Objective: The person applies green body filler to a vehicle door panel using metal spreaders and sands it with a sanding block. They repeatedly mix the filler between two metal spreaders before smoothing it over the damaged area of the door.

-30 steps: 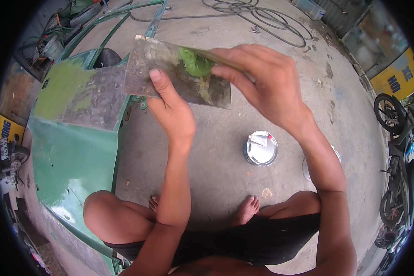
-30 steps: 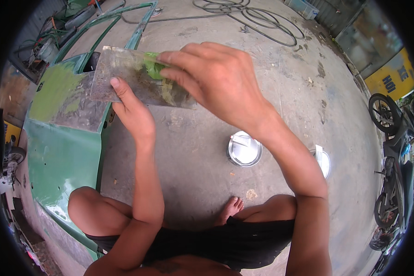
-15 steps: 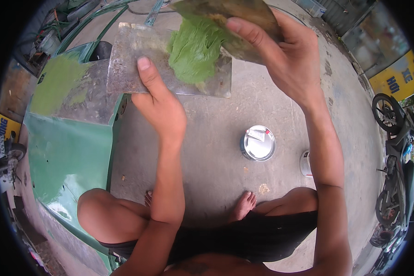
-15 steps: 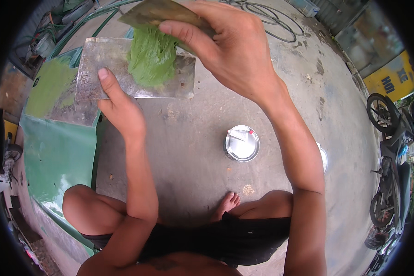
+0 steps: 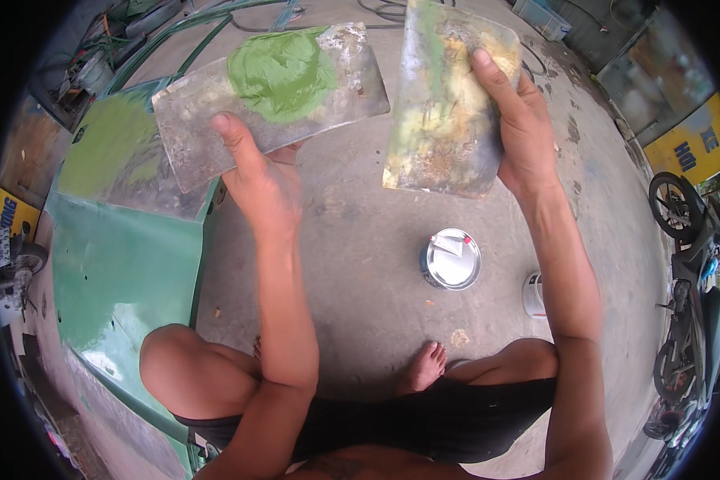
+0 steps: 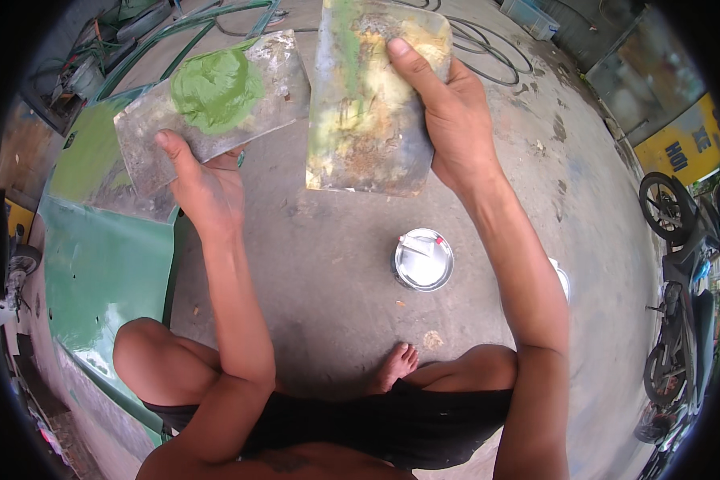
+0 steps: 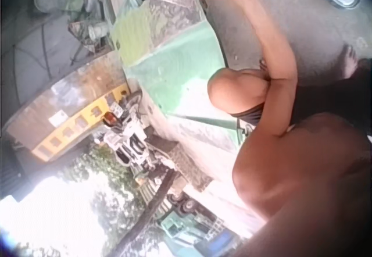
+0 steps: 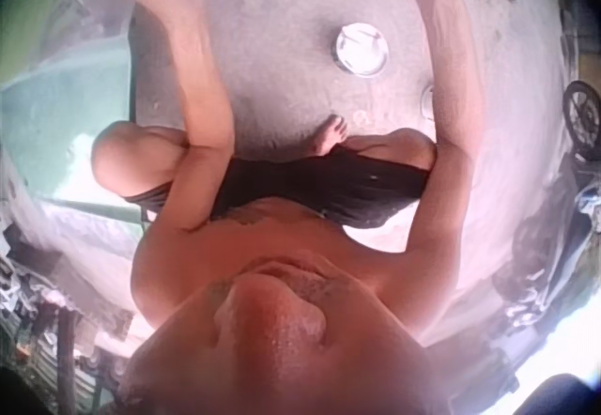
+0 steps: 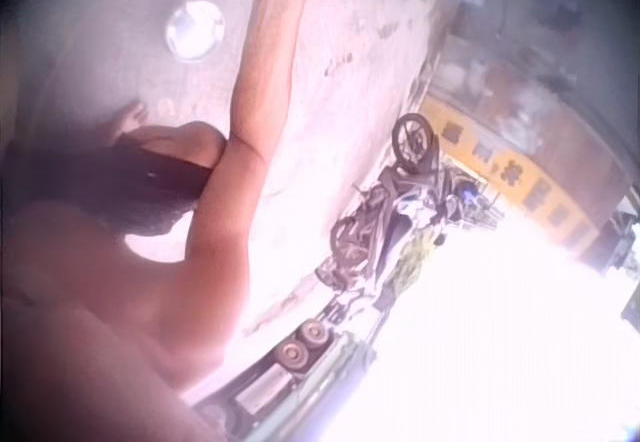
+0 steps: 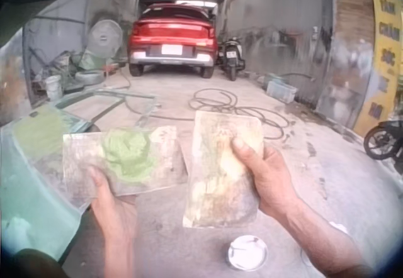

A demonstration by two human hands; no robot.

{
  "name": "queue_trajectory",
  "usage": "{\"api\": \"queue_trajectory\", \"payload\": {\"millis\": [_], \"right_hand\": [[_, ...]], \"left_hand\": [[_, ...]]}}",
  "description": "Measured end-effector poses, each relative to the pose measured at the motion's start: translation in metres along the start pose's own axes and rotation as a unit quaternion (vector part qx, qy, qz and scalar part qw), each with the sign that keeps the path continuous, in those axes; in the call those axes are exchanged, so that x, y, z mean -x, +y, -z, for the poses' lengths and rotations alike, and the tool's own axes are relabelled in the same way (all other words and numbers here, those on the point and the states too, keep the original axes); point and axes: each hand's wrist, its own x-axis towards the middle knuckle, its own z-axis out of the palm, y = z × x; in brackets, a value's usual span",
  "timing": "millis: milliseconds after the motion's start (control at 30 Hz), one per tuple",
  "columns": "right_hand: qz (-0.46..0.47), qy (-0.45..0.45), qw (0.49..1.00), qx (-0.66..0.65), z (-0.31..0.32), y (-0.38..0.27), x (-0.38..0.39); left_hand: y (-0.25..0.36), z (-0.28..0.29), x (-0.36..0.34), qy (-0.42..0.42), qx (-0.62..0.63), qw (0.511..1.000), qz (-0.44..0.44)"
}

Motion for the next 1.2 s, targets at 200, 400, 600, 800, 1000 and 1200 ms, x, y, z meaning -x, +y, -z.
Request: {"api": "queue_trajectory", "payload": {"millis": [200,400,600,800,1000,1200], "right_hand": [[0.085,0.113,0.990,0.005,-0.017,0.013,-0.006],[0.328,0.138,0.934,-0.021,-0.004,-0.044,-0.020],[0.196,-0.039,0.931,0.305,-0.008,-0.018,0.006],[0.280,-0.106,0.806,0.511,-0.012,-0.013,0.003],[0.355,-0.227,0.787,0.450,-0.028,0.006,0.021],[0.375,-0.194,0.796,0.433,-0.040,0.012,0.026]], "left_hand": [[-0.010,-0.009,0.032,-0.147,-0.324,0.933,-0.056],[-0.002,-0.027,0.039,-0.159,-0.005,0.985,0.062],[-0.014,-0.018,0.020,0.021,0.001,0.998,0.067],[-0.031,-0.002,0.012,0.013,-0.251,0.963,-0.097],[-0.028,-0.007,0.023,0.055,-0.248,0.961,-0.111],[-0.032,-0.008,0.025,0.088,-0.274,0.943,-0.165]]}}
